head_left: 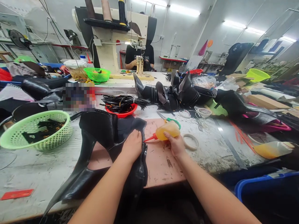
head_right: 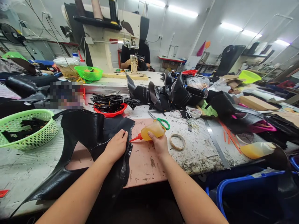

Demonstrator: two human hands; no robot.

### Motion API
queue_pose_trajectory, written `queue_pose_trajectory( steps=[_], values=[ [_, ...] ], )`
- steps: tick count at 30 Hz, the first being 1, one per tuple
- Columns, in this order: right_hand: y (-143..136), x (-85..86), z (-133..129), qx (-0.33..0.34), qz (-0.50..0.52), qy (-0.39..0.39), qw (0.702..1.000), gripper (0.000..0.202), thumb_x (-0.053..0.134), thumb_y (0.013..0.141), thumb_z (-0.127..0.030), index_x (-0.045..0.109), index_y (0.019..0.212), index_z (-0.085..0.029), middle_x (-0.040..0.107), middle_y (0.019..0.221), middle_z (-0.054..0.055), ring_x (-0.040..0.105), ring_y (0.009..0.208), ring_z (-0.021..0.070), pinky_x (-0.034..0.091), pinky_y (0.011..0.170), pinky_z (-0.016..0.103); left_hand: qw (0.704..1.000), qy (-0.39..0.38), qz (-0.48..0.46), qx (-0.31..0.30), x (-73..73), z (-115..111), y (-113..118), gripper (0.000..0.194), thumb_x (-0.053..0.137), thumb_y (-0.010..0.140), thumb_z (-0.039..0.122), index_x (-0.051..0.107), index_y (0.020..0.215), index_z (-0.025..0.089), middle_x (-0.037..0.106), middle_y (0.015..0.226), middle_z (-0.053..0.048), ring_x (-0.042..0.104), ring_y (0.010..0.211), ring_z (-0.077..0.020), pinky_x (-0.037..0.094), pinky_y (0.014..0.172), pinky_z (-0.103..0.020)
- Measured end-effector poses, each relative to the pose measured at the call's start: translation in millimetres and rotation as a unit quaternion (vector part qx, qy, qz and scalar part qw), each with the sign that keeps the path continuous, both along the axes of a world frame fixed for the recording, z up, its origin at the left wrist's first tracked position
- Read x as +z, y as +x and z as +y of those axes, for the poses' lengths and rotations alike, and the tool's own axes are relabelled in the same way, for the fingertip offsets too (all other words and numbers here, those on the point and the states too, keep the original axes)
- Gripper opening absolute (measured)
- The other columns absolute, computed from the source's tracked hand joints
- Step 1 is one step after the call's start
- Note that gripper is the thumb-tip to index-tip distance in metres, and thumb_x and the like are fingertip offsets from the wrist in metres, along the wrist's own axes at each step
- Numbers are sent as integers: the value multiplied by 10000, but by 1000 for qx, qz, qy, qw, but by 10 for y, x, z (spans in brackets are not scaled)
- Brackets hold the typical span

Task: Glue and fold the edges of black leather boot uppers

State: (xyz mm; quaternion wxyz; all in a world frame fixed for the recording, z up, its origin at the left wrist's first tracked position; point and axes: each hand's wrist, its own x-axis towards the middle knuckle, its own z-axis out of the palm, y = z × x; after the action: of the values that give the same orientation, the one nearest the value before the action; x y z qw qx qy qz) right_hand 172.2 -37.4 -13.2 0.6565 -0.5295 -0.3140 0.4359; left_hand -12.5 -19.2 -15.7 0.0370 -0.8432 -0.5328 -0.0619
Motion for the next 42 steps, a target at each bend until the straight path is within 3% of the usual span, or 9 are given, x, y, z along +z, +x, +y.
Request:
queue_pose_trajectory(
  steps=[13, 21, 28, 37, 42],
  values=[
    [3, 51, -101, 31, -2, -11, 999, 443, 780, 488, -379, 590, 814, -147, 610, 657, -9, 520, 456, 120, 414, 356, 232, 1000, 2, 2, -2, 29, -2, 16, 424, 326, 810, 25, 477, 1206, 18, 494, 1248, -197, 450, 1183, -238, 366, 997, -335],
    [-21, 67, -223, 32, -28, 1, 999, 429, 778, 493, -393, 594, 791, -144, 617, 682, 18, 564, 568, 156, 463, 400, 236, 1000, -4, -4, -3, 23, -16, 20, 428, 322, 812, 25, 467, 1214, 3, 474, 1266, -213, 435, 1195, -249, 351, 1002, -340],
    [-64, 53, -345, 29, -12, -5, 999, 419, 778, 497, -375, 592, 801, -156, 606, 685, 11, 549, 567, 146, 434, 386, 214, 1000, -7, -5, 0, 30, -21, 31, 425, 301, 823, 32, 472, 1211, 0, 488, 1254, -201, 434, 1195, -249, 348, 1006, -332],
    [-43, -111, -464, 77, -12, 2, 997, 375, 749, 571, -376, 618, 844, -155, 643, 745, 44, 587, 634, 180, 460, 431, 234, 1000, -9, -9, 5, 25, -9, 43, 418, 339, 813, 46, 477, 1207, 37, 501, 1252, -172, 437, 1196, -232, 357, 1006, -332],
    [-49, -65, -558, 64, 2, -14, 998, 397, 764, 539, -368, 622, 843, -156, 641, 737, 35, 591, 621, 178, 470, 426, 239, 1000, -17, -12, 7, 58, -22, 50, 419, 327, 819, 35, 477, 1210, 31, 498, 1253, -175, 433, 1201, -233, 361, 1006, -331]
  ],
)
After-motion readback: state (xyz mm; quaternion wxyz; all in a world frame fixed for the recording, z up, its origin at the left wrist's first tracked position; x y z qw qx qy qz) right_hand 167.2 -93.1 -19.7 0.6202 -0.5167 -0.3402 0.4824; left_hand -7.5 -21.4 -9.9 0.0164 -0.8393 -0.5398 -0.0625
